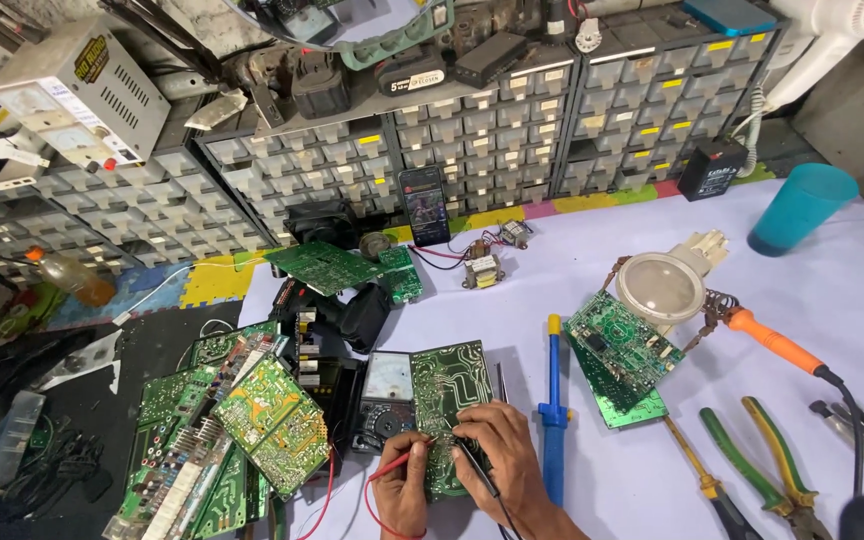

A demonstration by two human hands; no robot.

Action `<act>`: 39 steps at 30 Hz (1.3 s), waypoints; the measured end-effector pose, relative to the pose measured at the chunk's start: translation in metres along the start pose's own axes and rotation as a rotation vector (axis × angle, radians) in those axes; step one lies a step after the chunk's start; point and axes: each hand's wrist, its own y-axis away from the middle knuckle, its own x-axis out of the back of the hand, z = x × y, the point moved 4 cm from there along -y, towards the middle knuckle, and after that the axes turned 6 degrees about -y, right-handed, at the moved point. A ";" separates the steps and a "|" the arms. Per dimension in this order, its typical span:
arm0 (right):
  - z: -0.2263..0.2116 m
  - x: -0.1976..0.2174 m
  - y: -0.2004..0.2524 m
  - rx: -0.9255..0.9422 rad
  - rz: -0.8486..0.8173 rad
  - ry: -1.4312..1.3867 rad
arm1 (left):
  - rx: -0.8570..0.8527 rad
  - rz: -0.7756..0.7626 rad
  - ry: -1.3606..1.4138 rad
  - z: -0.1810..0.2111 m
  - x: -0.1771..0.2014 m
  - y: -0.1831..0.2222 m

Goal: Testing electronic components on a circuit board using an analog multimeter.

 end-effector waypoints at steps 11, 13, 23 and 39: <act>0.011 -0.007 0.008 -0.024 0.018 0.010 | 0.023 0.024 0.002 0.000 0.000 0.003; 0.016 -0.008 0.011 -0.064 0.024 0.019 | 0.041 0.043 0.007 -0.002 0.001 0.003; -0.001 0.002 -0.001 0.035 0.008 -0.019 | -0.016 -0.003 0.008 0.005 0.000 0.001; -0.003 0.001 -0.002 0.088 0.040 -0.022 | 0.014 0.021 0.003 -0.003 0.001 0.003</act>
